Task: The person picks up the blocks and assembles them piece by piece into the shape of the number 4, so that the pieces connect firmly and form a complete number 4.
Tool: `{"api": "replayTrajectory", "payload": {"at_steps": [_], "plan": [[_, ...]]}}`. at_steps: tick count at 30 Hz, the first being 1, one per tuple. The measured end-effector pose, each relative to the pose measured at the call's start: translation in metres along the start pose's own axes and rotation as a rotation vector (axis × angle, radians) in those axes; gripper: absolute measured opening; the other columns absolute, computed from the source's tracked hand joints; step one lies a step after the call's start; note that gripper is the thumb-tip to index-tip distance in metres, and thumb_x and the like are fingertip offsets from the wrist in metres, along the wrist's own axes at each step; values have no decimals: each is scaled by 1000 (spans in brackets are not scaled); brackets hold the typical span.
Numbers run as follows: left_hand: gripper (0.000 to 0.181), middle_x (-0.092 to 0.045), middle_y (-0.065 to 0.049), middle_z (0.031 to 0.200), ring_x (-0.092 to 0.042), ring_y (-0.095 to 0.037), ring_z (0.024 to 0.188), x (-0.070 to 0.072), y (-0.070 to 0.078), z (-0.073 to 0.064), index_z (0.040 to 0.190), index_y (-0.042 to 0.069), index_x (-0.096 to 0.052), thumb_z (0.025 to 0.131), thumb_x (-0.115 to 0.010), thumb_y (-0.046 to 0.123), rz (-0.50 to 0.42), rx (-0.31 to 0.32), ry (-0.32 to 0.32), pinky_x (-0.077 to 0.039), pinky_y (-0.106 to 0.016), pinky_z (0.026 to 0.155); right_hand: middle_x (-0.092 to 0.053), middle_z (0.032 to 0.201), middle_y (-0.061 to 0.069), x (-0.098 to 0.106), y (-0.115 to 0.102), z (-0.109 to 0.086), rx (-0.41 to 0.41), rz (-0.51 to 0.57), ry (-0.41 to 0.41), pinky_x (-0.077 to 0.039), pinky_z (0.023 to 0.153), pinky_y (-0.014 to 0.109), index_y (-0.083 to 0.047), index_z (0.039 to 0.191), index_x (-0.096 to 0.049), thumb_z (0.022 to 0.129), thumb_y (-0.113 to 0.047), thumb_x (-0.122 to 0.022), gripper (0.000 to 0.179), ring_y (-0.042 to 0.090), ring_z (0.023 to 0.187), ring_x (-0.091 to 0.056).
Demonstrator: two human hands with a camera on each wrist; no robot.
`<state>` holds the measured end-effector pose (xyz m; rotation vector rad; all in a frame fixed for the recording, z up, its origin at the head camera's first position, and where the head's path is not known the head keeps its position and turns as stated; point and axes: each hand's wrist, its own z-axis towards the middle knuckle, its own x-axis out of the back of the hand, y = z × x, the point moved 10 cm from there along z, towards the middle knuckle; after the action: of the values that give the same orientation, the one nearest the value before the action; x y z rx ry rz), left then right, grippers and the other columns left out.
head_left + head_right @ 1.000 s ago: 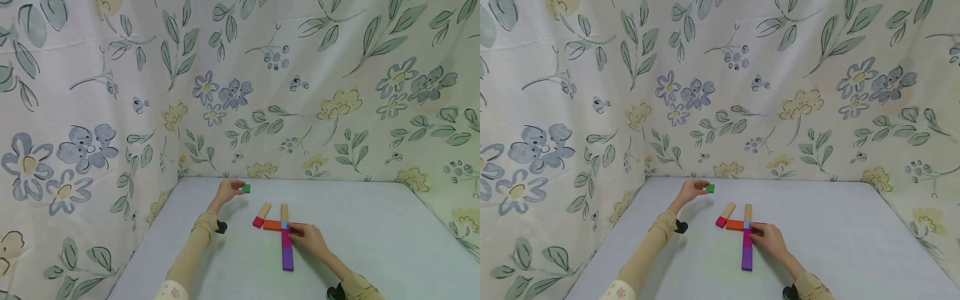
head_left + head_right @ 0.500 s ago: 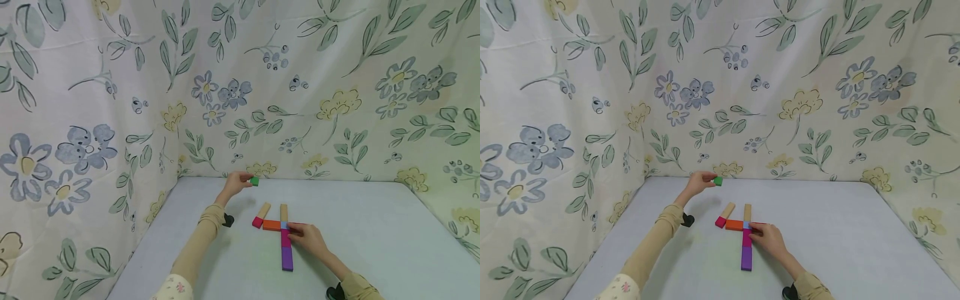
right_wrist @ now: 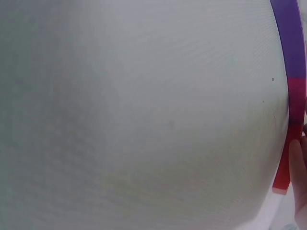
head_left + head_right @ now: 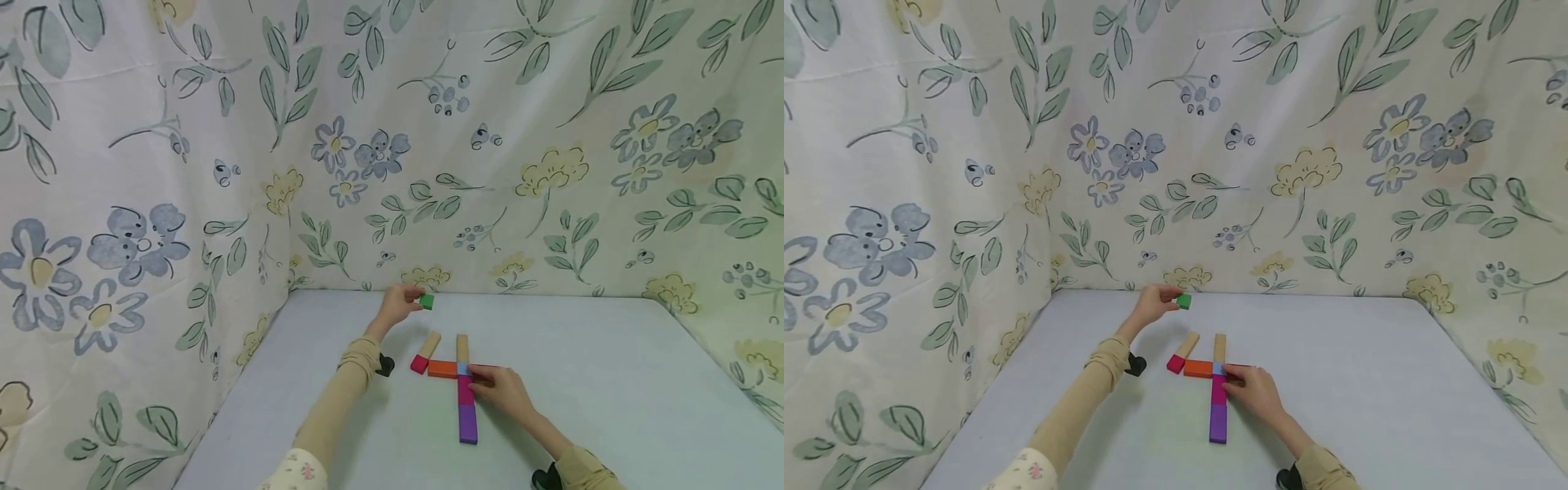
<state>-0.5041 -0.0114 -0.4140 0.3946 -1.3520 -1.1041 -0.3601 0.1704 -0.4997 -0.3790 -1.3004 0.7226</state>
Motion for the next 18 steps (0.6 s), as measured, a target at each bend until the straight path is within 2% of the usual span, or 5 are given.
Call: {"api": "replayTrajectory", "payload": {"at_steps": [5,11,18], "plan": [[34,-64,-16,122,-61,-28,114,-11,-2,0,117,0,-65,83,-68,-4,-12,2,7,-52,-30,93,-72,109,9,0,0,0,19,-5,7,-56,80,34,-7,113,-70,78,-13,-76,36,22,97,-68],[32,-67,-14,117,-62,-27,112,-26,-10,1,115,2,-67,83,-68,-2,23,15,-6,-53,-30,92,-72,108,8,-1,1,0,32,-9,9,-57,79,33,-7,114,-69,78,-14,-76,37,21,97,-69],[32,-68,-13,116,-62,-27,112,-32,-15,1,115,2,-67,83,-68,-2,43,19,-8,-53,-32,92,-72,108,9,-1,1,1,10,16,-5,-57,78,30,-7,115,-69,78,-12,-76,38,20,95,-69]]}}
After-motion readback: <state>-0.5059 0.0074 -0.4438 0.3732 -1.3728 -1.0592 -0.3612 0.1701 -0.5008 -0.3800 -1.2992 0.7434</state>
